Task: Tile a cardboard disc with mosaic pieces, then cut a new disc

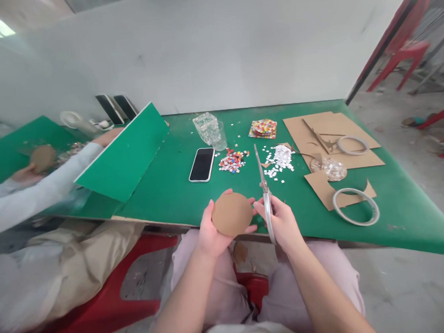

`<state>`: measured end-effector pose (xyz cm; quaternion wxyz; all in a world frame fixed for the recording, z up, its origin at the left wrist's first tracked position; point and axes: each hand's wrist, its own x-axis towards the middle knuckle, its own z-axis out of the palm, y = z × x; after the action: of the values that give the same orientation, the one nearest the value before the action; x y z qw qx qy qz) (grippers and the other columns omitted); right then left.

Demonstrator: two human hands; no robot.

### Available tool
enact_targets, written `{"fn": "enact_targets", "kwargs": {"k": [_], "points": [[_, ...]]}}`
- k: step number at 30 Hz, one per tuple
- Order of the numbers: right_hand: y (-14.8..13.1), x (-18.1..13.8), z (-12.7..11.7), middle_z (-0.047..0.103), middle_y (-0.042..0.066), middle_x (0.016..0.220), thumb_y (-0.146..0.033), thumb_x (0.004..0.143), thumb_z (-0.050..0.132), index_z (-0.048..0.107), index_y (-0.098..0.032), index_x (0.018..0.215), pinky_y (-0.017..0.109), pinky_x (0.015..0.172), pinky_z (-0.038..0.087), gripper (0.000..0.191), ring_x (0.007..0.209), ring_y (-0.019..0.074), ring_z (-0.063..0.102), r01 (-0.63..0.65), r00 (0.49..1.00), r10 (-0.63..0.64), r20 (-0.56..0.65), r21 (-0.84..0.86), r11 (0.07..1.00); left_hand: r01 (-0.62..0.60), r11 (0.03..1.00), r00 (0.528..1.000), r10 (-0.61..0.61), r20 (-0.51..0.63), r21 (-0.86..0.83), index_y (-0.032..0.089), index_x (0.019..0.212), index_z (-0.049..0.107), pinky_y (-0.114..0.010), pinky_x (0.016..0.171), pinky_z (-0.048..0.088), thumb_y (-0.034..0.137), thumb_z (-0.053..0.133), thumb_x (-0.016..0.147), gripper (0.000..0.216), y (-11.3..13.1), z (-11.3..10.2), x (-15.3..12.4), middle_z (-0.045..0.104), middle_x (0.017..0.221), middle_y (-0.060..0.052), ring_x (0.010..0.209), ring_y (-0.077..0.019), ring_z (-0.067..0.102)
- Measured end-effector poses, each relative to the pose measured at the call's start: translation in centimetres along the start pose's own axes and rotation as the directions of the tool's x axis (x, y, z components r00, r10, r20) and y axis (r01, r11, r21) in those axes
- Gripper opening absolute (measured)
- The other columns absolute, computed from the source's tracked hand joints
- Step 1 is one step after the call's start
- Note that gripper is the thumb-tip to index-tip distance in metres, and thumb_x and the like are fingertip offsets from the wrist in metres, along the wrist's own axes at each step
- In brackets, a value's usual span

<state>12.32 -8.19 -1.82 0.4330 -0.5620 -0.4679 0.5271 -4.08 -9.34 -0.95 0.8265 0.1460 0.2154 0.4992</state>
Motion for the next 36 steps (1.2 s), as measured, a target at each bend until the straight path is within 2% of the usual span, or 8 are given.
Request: {"fn": "enact_targets", "kwargs": {"k": [2, 5, 11, 17, 22, 28, 33, 36], "points": [[0.2, -0.2, -0.1, 0.045, -0.005, 0.055, -0.046, 0.072, 0.065, 0.055, -0.018, 0.075, 0.022, 0.043, 0.033, 0.029, 0.047, 0.0085, 0.039, -0.007, 0.999, 0.009, -0.036, 0.044, 0.999, -0.044, 0.998, 0.999, 0.043, -0.020, -0.042, 0.028, 0.136, 0.026, -0.044, 0.080, 0.047, 0.053, 0.036, 0.085, 0.058, 0.2, -0.1, -0.2, 0.056, 0.120, -0.018, 0.105, -0.0309, 0.057], [0.9, -0.2, 0.0, 0.037, -0.008, 0.049, -0.043, 0.071, 0.067, 0.057, -0.018, 0.075, 0.022, 0.042, 0.033, 0.028, 0.043, 0.0075, 0.035, 0.005, 0.999, 0.004, -0.055, 0.171, 0.985, -0.089, 0.992, 0.996, 0.086, -0.033, -0.088, 0.031, 0.136, 0.027, -0.040, 0.079, 0.046, 0.058, 0.033, 0.083, 0.060, 0.8, 0.0, -0.1, 0.052, 0.127, -0.015, 0.107, -0.0276, 0.056], [2.3, 0.3, 0.5, 0.028, -0.010, 0.042, -0.043, 0.073, 0.064, 0.056, -0.017, 0.072, 0.021, 0.038, 0.031, 0.027, 0.039, 0.0062, 0.028, 0.062, 0.996, -0.033, -0.078, 0.399, 0.915, -0.182, 0.982, 0.980, 0.177, -0.094, -0.050, 0.037, 0.136, 0.028, -0.061, 0.092, 0.033, 0.067, 0.027, 0.079, 0.064, 1.4, 0.6, 0.4, 0.039, 0.140, -0.007, 0.124, -0.0333, 0.040], [3.3, 0.3, 0.3, 0.033, -0.009, 0.042, -0.049, 0.078, 0.054, 0.055, -0.017, 0.072, 0.022, 0.038, 0.029, 0.033, 0.038, 0.0071, 0.030, 0.071, 0.997, -0.064, -0.029, 0.411, 0.909, -0.280, 0.960, 0.954, 0.279, -0.107, 0.010, 0.036, 0.135, 0.029, -0.058, 0.094, 0.035, 0.068, 0.027, 0.078, 0.065, 1.1, 0.1, 0.4, 0.039, 0.140, -0.006, 0.126, -0.0319, 0.038], [3.8, 0.2, 0.4, 0.036, -0.008, 0.042, -0.046, 0.080, 0.055, 0.056, -0.017, 0.073, 0.022, 0.039, 0.029, 0.030, 0.038, 0.0073, 0.033, 0.083, 0.995, -0.100, 0.017, 0.424, 0.902, -0.287, 0.957, 0.953, 0.281, -0.112, -0.035, 0.034, 0.134, 0.031, -0.058, 0.095, 0.035, 0.067, 0.028, 0.079, 0.065, 1.0, -0.3, 0.6, 0.041, 0.137, -0.007, 0.126, -0.0317, 0.038], [3.9, 0.2, 0.4, 0.036, -0.008, 0.042, -0.045, 0.080, 0.056, 0.056, -0.017, 0.074, 0.022, 0.039, 0.029, 0.029, 0.038, 0.0073, 0.034, 0.089, 0.995, -0.101, 0.007, 0.422, 0.902, -0.291, 0.956, 0.948, 0.284, -0.142, -0.031, 0.033, 0.136, 0.027, -0.054, 0.097, 0.036, 0.062, 0.030, 0.081, 0.062, 1.0, -0.3, 0.6, 0.041, 0.138, -0.007, 0.127, -0.0285, 0.038], [3.9, 0.2, 0.4, 0.036, -0.008, 0.042, -0.043, 0.080, 0.057, 0.056, -0.017, 0.073, 0.021, 0.039, 0.029, 0.027, 0.038, 0.0065, 0.033, 0.086, 0.994, -0.107, 0.020, 0.450, 0.889, -0.323, 0.943, 0.940, 0.310, -0.141, -0.081, 0.034, 0.138, 0.020, -0.055, 0.099, 0.033, 0.062, 0.021, 0.083, 0.062, 0.9, -0.5, 0.7, 0.032, 0.145, -0.005, 0.131, -0.0261, 0.032], [4.0, 0.2, 0.5, 0.037, -0.008, 0.042, -0.042, 0.080, 0.058, 0.056, -0.017, 0.074, 0.021, 0.038, 0.030, 0.026, 0.038, 0.0063, 0.034, 0.090, 0.994, -0.111, 0.018, 0.462, 0.882, -0.346, 0.935, 0.932, 0.333, -0.141, -0.081, 0.031, 0.139, 0.021, -0.052, 0.102, 0.031, 0.066, 0.016, 0.081, 0.068, 0.9, -0.9, 0.8, 0.034, 0.144, -0.006, 0.133, -0.0242, 0.029]]}}
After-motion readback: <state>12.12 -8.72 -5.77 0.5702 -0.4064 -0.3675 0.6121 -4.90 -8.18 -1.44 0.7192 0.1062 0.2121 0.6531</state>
